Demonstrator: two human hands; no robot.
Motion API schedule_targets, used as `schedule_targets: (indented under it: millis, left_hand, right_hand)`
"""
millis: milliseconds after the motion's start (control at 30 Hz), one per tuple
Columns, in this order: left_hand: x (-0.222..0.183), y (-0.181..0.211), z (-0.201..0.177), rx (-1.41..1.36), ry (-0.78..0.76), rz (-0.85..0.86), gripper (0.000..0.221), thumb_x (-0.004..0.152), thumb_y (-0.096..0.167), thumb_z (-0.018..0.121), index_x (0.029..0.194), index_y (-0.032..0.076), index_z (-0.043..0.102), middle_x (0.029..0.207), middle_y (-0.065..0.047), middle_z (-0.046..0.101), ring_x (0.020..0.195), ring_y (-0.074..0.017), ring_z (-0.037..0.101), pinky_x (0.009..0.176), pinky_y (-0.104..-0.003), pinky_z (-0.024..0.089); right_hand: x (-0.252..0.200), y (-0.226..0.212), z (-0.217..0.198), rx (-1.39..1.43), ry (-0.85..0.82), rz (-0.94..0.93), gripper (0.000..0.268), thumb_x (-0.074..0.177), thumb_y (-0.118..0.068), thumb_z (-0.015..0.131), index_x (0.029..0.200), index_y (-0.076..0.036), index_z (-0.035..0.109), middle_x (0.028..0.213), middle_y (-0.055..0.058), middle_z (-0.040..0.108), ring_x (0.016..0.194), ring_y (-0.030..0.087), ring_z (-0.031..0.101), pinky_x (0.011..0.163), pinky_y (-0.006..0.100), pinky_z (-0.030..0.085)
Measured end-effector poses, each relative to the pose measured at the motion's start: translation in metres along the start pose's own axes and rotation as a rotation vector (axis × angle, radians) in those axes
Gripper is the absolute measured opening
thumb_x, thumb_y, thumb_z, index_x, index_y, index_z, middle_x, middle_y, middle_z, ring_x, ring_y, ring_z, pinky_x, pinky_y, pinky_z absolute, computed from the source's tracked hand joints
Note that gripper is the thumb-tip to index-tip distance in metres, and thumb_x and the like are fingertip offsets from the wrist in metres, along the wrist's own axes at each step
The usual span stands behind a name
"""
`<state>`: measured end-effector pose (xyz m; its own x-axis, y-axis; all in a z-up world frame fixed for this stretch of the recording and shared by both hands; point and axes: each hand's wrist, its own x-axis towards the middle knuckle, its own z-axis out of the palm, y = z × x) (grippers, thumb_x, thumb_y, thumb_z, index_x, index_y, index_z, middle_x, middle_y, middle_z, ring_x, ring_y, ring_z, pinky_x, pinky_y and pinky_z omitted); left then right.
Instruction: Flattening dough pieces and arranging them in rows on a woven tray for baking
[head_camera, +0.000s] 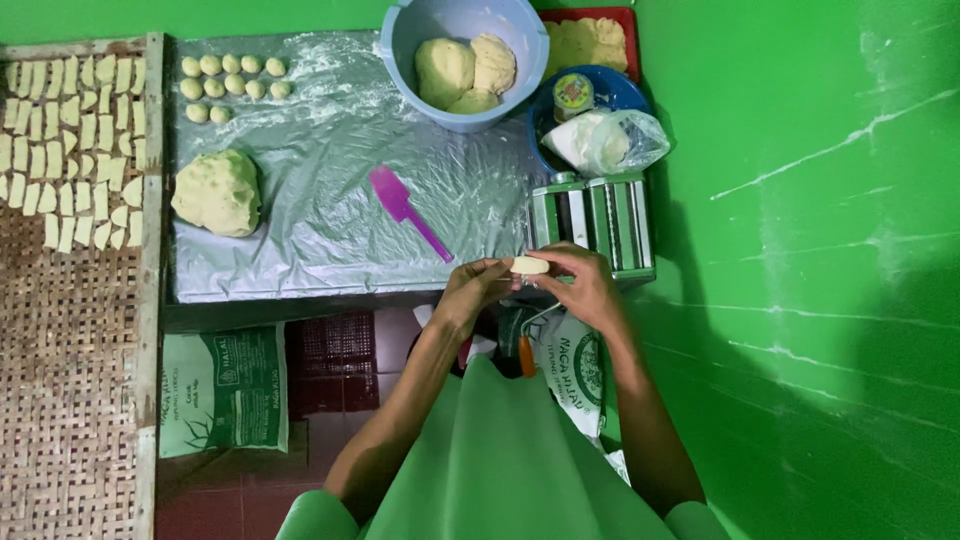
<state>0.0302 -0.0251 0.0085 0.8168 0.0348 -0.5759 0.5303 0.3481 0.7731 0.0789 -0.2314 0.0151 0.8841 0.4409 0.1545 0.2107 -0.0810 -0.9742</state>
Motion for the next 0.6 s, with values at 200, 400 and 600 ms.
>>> schedule_targets:
  millis: [200,400,600]
  left_hand:
    - [-0.009,0.010,0.015,-0.005,-0.065,-0.076,0.056,0.081,0.036,0.090,0.109,-0.010,0.073,0.096,-0.023,0.074,0.088,-0.0280,0.077,0.081,-0.035,0.064]
    - [0.006,0.002,0.026,-0.002,-0.087,0.033,0.039,0.083,0.031,0.090,0.099,-0.002,0.078,0.087,-0.016,0.074,0.083,-0.0246,0.077,0.077,-0.037,0.064]
    - [0.028,-0.022,0.026,0.017,-0.061,0.019,0.036,0.085,0.027,0.088,0.101,-0.003,0.077,0.089,-0.017,0.073,0.082,-0.0251,0.076,0.076,-0.035,0.064]
  right_hand:
    - [-0.002,-0.002,-0.005,-0.078,-0.018,-0.078,0.032,0.083,-0.004,0.085,0.114,0.001,0.076,0.102,0.024,0.073,0.089,0.033,0.072,0.068,0.038,0.058]
    - [-0.011,-0.007,-0.007,0.123,0.058,0.081,0.047,0.083,-0.013,0.088,0.126,-0.003,0.073,0.108,0.019,0.074,0.092,0.020,0.070,0.078,0.034,0.061]
    - [-0.022,0.042,-0.012,0.176,0.173,0.189,0.035,0.088,-0.007,0.084,0.120,0.002,0.074,0.109,0.026,0.073,0.097,0.032,0.072,0.084,0.042,0.061]
